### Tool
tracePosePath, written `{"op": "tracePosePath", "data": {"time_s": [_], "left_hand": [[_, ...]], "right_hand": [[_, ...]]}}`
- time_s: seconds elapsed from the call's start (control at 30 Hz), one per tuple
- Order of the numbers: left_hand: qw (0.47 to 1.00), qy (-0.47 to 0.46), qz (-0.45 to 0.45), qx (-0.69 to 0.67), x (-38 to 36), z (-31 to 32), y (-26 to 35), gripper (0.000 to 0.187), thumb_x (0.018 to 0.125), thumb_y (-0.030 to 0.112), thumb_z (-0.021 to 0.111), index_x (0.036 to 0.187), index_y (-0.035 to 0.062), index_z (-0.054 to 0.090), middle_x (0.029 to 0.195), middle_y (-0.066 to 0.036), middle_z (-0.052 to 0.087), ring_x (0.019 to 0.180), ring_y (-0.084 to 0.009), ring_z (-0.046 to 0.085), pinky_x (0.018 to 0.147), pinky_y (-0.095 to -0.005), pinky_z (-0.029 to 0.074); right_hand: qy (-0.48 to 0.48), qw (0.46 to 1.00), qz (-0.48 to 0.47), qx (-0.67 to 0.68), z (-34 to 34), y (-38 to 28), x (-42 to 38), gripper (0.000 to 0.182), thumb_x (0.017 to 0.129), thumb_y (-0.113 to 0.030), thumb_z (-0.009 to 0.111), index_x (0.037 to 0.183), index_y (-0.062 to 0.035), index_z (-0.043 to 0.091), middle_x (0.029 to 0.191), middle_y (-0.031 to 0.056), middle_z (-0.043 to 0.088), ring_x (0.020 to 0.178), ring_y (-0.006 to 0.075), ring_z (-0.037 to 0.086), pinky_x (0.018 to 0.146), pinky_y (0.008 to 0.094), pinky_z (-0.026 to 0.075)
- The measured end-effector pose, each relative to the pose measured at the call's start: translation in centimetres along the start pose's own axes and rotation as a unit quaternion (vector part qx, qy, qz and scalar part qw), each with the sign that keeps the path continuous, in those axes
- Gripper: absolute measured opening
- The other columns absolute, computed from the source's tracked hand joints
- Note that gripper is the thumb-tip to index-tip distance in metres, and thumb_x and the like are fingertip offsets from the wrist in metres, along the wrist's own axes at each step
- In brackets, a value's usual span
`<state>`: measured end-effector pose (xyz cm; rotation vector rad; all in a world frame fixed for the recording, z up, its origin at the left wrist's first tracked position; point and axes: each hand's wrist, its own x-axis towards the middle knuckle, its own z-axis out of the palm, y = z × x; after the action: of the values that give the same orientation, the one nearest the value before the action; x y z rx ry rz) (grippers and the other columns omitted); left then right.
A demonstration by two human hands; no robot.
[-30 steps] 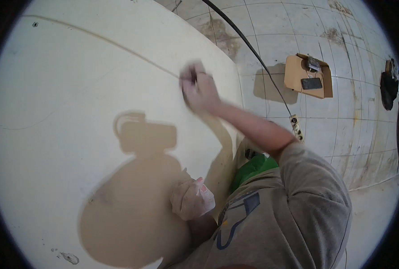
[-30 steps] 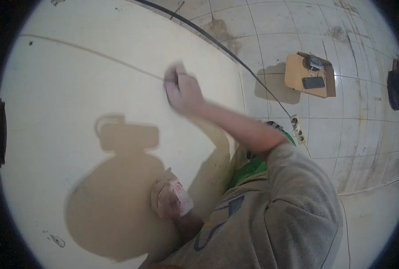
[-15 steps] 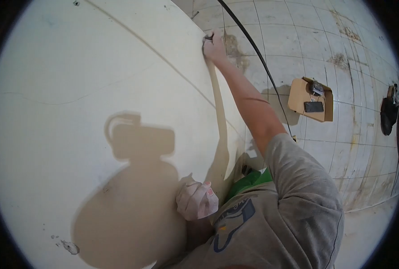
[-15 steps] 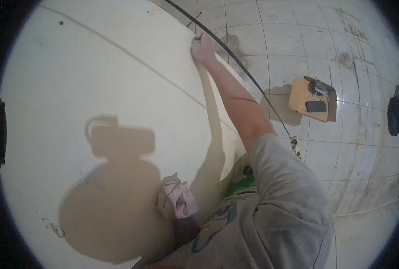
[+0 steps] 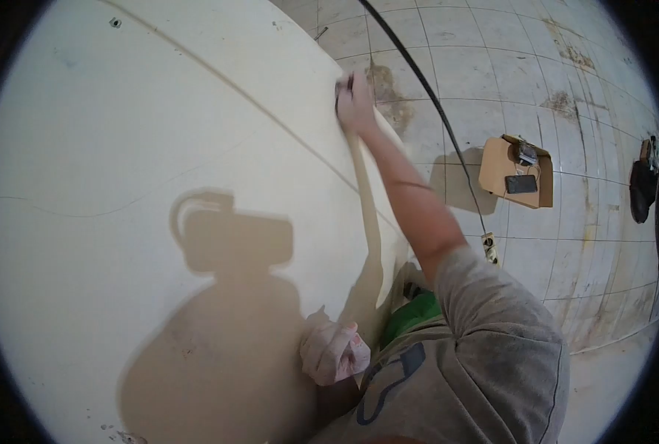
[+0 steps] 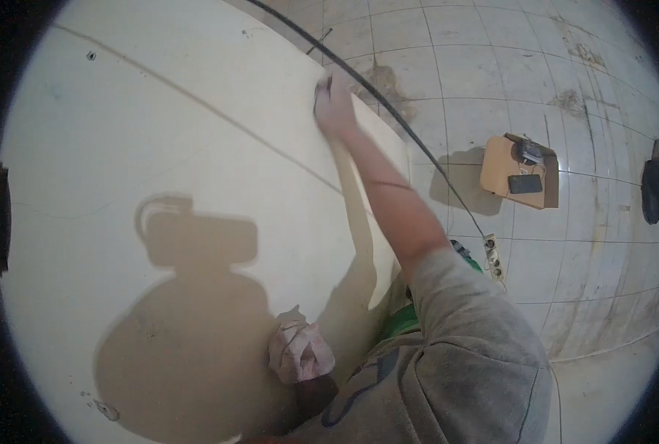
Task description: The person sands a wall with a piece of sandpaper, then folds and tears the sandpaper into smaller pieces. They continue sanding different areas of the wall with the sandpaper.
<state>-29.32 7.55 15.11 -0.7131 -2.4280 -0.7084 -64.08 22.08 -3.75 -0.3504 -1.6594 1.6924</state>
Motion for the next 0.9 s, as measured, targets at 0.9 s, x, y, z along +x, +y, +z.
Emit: {"op": "tracePosePath", "data": {"time_s": [0.9], "left_hand": [[1.000,0.011,0.005,-0.005,-1.3,0.2,-0.6,0.008,0.088,0.003,0.060,0.094,-0.0007,0.064,0.073,-0.012,0.064,0.065,-0.0251,0.063,0.067,-0.0416,0.054]], "right_hand": [[-0.092,0.981,0.047,0.164,-1.9,-5.0,-4.0,0.013,0.089,-0.003,0.047,0.100,0.0012,0.051,0.085,0.0264,0.062,0.081,0.0450,0.060,0.072,0.0509,0.045]]}}
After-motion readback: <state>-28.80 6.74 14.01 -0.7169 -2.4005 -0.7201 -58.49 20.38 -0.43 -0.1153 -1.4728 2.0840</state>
